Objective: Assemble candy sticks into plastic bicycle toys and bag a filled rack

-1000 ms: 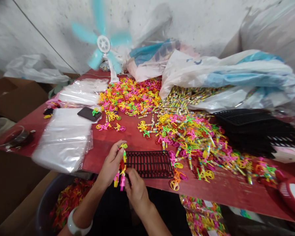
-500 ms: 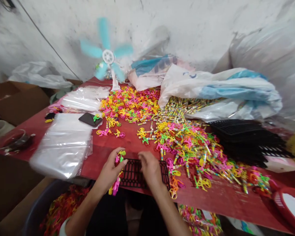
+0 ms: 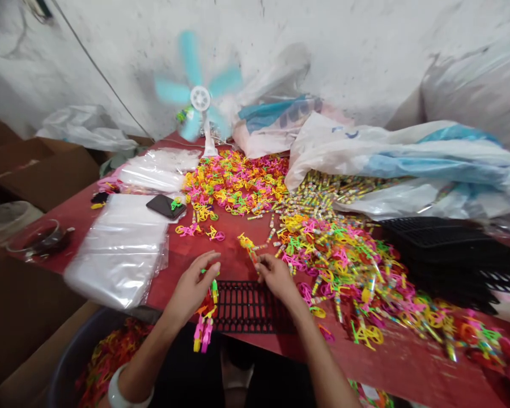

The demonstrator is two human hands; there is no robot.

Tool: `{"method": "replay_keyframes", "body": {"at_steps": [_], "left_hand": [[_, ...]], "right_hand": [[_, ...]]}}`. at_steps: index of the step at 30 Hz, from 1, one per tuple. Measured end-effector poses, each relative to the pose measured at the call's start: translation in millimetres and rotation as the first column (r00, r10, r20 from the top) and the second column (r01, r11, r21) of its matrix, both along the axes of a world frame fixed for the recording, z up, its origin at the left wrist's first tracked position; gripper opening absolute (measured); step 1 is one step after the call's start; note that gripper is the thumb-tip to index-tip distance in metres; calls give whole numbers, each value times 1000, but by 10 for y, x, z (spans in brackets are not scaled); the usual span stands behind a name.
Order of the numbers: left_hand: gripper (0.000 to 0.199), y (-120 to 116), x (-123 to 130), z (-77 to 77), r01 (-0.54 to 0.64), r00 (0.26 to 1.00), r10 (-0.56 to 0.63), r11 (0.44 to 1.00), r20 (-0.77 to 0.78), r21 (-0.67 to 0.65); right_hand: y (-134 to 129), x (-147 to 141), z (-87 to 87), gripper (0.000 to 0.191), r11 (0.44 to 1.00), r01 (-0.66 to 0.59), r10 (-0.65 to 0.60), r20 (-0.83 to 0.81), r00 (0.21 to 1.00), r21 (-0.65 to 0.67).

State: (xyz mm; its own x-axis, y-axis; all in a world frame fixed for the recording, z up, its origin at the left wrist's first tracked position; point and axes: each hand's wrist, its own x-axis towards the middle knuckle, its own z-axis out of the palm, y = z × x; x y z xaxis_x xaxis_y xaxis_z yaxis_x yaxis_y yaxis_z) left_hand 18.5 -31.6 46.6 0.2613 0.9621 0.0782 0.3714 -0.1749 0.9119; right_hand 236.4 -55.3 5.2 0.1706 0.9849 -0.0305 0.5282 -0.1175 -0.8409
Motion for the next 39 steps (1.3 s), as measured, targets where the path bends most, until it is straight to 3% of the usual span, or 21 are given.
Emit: {"method": "replay_keyframes", "body": {"at_steps": [3,6,9,12,17,22,25,30,34,39], "left_hand": [[24,7,51,-10,48,998,-48,999,-27,-6],[25,-20,67,-37,29,999,-29,1000,-29,-12],[32,-47,61,-52,-26,1000,26,1000,-3,-15],[32,-71,56,-42,-27,1000,28,999,11,-29],[29,-113,58,-9,12,1000,-13,993,-4,-114],[33,-60,24,8,74,996,-78,992,-37,-106],[35,66,-12,61,208,972,-210,978,-110,-33],[29,239,-28,210,483,861,-482,875,-166,-32],[25,218,-8,205,429,891,-428,903,-150,-23],[21,107,67,100,284,956,-284,959,-74,-13]], "right_hand": [[-105,48,75,36,994,-61,40,-226,973,-87],[-176,50,182,41,985,-88,-8,-552,834,-149],[-222,-60,236,44,987,-53,-61,-664,745,-151],[-271,-288,172,43,990,-54,-41,-632,774,-131],[-337,-694,-86,32,996,-59,6,-584,812,-72],[-353,-794,-165,14,996,-62,78,-311,947,62],[-355,-766,-159,26,987,-95,120,-201,972,130],[-324,-743,-178,35,959,-82,103,-67,992,271],[-323,-801,-215,36,937,-105,111,2,994,332],[-348,-930,-246,45,963,-78,43,136,990,259]]}}
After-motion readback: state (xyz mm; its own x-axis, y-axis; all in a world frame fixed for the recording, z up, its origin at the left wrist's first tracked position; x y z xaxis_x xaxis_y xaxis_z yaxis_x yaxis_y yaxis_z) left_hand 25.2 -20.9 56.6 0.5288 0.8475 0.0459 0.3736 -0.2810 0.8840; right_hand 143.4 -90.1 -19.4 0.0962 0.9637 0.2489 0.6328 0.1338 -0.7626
